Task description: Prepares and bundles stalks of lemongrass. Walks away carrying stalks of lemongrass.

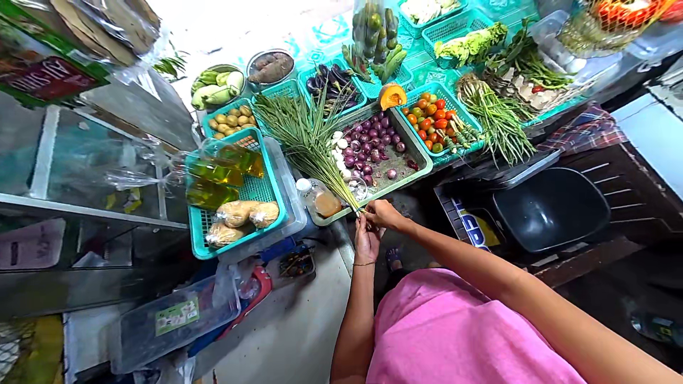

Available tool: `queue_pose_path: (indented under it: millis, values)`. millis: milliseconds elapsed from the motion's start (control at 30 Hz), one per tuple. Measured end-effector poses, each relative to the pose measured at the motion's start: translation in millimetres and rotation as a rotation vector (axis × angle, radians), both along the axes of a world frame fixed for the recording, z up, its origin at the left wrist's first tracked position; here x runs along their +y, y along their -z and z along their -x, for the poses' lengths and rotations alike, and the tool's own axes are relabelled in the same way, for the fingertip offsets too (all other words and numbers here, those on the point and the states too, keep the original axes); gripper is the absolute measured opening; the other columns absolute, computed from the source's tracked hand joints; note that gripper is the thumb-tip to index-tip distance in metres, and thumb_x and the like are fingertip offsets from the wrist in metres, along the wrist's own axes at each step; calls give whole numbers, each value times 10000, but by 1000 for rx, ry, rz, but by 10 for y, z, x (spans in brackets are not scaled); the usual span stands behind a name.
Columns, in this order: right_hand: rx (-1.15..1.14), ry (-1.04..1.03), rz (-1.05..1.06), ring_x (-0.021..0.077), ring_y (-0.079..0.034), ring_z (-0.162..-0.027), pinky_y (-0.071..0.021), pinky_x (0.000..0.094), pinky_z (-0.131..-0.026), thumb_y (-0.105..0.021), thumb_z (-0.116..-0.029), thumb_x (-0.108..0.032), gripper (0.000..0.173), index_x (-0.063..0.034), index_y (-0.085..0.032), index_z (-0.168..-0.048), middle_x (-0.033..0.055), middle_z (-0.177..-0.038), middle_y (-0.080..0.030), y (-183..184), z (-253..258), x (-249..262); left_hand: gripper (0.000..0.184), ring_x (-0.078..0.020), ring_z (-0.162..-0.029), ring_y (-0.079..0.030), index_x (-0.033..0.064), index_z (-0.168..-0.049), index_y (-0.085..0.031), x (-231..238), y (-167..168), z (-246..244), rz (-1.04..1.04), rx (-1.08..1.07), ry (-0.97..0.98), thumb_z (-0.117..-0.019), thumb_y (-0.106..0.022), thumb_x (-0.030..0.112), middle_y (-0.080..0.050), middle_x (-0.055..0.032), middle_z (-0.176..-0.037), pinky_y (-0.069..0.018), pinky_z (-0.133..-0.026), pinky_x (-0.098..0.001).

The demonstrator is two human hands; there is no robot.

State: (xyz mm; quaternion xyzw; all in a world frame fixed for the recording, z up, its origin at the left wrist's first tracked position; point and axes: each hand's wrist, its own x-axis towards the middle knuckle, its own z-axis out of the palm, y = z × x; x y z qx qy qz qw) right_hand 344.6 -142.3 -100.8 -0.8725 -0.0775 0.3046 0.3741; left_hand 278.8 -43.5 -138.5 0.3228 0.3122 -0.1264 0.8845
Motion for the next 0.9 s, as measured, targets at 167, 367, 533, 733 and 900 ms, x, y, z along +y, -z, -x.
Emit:
queue_pose_path:
  millis: [167, 367, 533, 733, 900]
  values:
    - [169, -15, -59, 261, -667, -932, -520, 465, -891, -631, -1003, -207, 277, 17, -697, -1154, 187, -1039, -698, 94, -157, -103, 450, -305, -1158, -620, 47, -1493, -344, 55, -9, 31, 23, -16, -40, -1133, -306, 315, -565, -195, -1321, -534, -990, -476]
    - [96, -64, 75, 419, -639, -1130, -476, 596, -986, -545, -1037, -204, 327, 52, -630, -1222, 277, -1170, -660, -43, 48, -125, 411, -209, -1008, -645, 54, -1392, -434, -5, -24, 21, -33, -20, -48, -1130, -298, 341, -627, -126, -1155, -548, -905, -384]
    - [226, 157, -276, 185, -669, -805, -560, 378, -801, -621, -1014, -174, 258, 30, -670, -1164, 157, -979, -699, 182, 111, -267, 315, -201, -814, -676, 29, -1394, -405, 4, -27, 110, -130, -54, 69, -1100, -427, 139, -647, -120, -949, -597, -809, -379]
    - [79, 8, 126, 419, -651, -1133, -499, 592, -960, -461, -1072, -236, 359, 29, -590, -1277, 268, -1171, -667, -37, 259, -168, 339, -171, -977, -652, 16, -1423, -372, -71, 56, 188, -131, -73, 6, -1089, -404, 61, -613, -128, -1154, -565, -881, -343]
    - [114, 167, 125, 405, -656, -1149, -513, 572, -956, -403, -1095, -252, 378, 3, -517, -1350, 255, -1190, -666, -36, 399, -82, 367, -158, -1002, -636, 16, -1454, -363, -195, 83, 181, -256, -95, 29, -1103, -400, 117, -609, -140, -1194, -549, -876, -320]
